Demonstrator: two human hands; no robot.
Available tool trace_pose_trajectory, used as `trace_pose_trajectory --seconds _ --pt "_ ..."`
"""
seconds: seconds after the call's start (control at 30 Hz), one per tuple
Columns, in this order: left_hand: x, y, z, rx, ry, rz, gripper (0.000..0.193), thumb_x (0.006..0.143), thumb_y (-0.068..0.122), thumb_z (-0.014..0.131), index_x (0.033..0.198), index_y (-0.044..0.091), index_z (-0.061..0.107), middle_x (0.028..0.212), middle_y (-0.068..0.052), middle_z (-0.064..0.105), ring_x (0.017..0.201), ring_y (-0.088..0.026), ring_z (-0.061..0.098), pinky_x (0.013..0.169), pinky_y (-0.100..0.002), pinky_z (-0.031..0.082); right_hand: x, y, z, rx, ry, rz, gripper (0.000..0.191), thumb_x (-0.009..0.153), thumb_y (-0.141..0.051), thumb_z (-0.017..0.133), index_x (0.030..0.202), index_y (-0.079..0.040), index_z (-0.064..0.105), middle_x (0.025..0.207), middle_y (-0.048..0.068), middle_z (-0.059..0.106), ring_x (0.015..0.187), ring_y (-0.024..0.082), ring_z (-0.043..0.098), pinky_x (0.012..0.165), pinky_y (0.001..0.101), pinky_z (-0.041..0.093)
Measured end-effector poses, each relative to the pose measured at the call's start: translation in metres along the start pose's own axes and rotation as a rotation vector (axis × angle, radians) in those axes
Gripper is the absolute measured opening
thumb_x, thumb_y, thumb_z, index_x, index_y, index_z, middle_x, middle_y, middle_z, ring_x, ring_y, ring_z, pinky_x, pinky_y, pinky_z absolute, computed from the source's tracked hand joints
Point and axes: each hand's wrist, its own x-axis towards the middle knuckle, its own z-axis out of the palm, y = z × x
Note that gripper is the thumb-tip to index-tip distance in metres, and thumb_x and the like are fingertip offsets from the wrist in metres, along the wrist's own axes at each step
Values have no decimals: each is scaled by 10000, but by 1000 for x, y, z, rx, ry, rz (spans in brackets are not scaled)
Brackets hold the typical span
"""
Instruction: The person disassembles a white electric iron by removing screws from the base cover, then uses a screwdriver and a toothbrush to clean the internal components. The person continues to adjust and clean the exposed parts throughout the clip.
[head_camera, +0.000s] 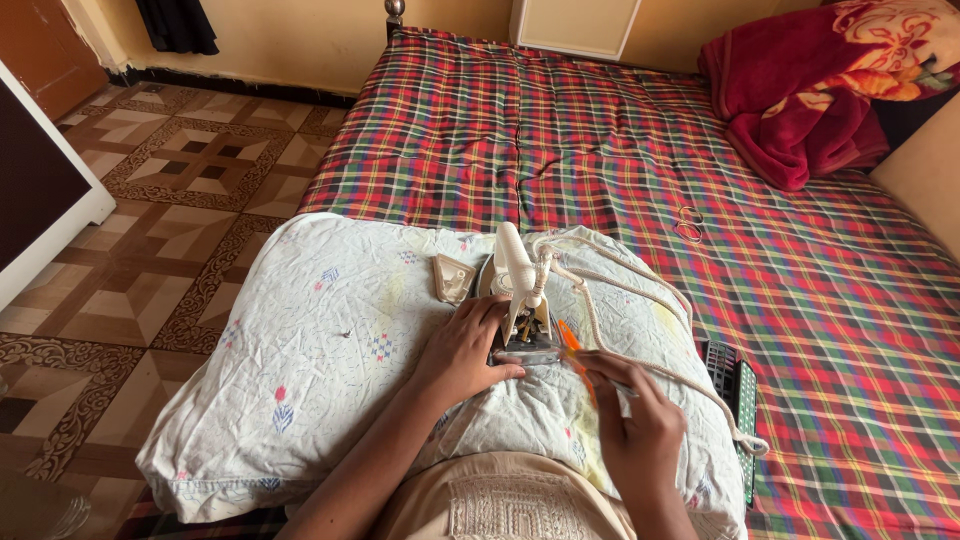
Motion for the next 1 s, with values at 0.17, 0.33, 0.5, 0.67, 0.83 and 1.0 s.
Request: trace_pose_trajectory --seconds 0.17,0.33,0.5,0.67,0.83,1.0 --pt "-1 0 -1 -19 -8 -23 954 688 521 883 1395 29 472 1440 -122 495 1351 -330 468 1124 -451 414 -3 9 5 29 -76 -8 158 938 -31 668 1061 -87 749 1107 49 797 966 187 803 786 302 632" --pt "0 2 -3 -15 -13 -25 953 682 515 889 1397 49 465 1439 -112 497 1353 -323 471 1129 -445 421 -10 -1 1 12 -201 -23 245 864 15 668 1038 -117 778 1156 27 784 1007 194 785 795 333 649" --pt "0 2 -3 -19 -27 -39 960 682 512 890 1408 59 457 1437 -107 494 1358 -320 463 1126 -448 421 -7 -1 -5 41 -307 -223 280 855 55 629 1048 -102 757 1215 42 766 1167 275 732 934 404 614" --pt "0 0 -2 -27 -32 -41 977 673 506 896 1413 51 448 1437 -117 484 1359 -333 450 1132 -458 410 -11 13 3 100 -236 -125 206 929 -10 645 1068 -103 764 1197 28 787 1105 218 761 844 321 609" --pt "0 -2 -2 -49 -3 -16 950 680 497 894 1406 55 469 1443 -112 495 1367 -341 452 1133 -462 411 -17 34 3 8 22 173 178 924 -114 733 1084 -63 792 1017 30 811 913 148 802 723 259 622" --pt "0 -2 -2 -31 -25 -32 951 680 507 890 1406 58 470 1434 -114 502 1366 -340 452 1134 -461 411 -19 45 7 -33 25 193 102 975 -117 703 1001 -99 800 1022 50 828 704 136 760 584 253 576"
